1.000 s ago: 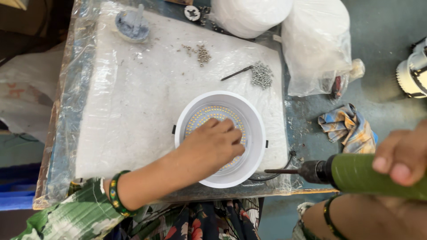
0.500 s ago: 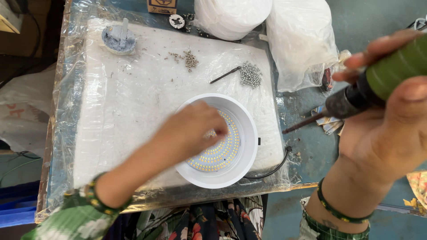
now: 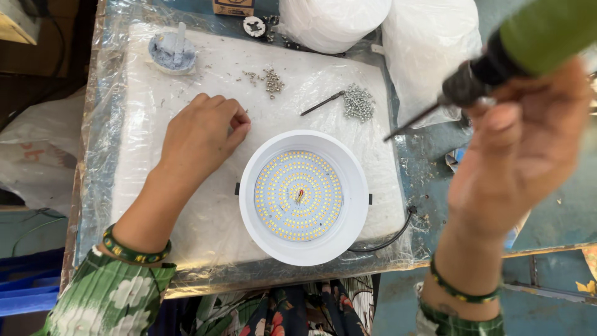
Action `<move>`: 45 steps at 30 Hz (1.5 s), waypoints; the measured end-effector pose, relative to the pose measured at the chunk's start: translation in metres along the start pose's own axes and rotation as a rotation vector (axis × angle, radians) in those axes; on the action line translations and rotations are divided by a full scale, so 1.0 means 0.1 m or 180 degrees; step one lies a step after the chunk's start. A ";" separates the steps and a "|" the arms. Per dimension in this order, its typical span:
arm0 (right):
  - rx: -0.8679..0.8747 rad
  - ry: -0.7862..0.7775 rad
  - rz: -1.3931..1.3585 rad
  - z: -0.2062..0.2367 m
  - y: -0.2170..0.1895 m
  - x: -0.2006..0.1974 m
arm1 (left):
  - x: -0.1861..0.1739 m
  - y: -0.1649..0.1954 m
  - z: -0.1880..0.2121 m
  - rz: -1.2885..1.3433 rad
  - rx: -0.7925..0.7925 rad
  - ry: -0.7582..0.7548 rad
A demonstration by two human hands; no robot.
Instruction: The person aligns a round LED panel inside a white light fixture housing on the workbench, then uses a green electric screwdriver to drive screws and secure the panel. They wipe the fixture with a cloth, continue screwing at several points around the rim, and finally move the finished fixture aside.
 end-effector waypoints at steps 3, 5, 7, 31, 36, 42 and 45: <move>0.0579 0.0127 0.0163 0.36 0.32 0.05 | 0.03 -0.01 0.02 -0.0013 -0.0038 -0.0036; 0.1157 -0.0114 0.0594 0.65 0.57 0.17 | 0.01 0.06 0.03 -0.0164 0.0151 0.0031; 0.1854 -0.0344 0.0519 0.96 0.81 0.32 | -0.03 0.12 0.03 -0.0094 0.0223 0.0064; 0.2934 -0.0460 0.0520 1.41 0.73 0.53 | 0.21 0.66 0.27 0.2546 -0.0491 -0.1626; 0.2895 -0.0371 0.0577 1.36 0.65 0.58 | -0.27 0.81 0.11 0.1426 0.0138 -0.1138; 0.2663 -0.0470 0.0901 1.23 0.52 0.60 | -0.09 1.10 -0.21 0.0139 0.0433 -0.1313; 0.2791 -0.0429 0.0992 1.24 0.51 0.59 | 0.11 1.06 -0.23 -0.0036 0.0188 -0.1595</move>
Point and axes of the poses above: each hand's wrist, its own z-axis away from the middle knuckle, its own x-axis out of the palm, y = z × x, the point moved 8 cm from there along -z, towards the middle knuckle, and after that the axes turned 1 degree about -y, right-handed, at the moved point
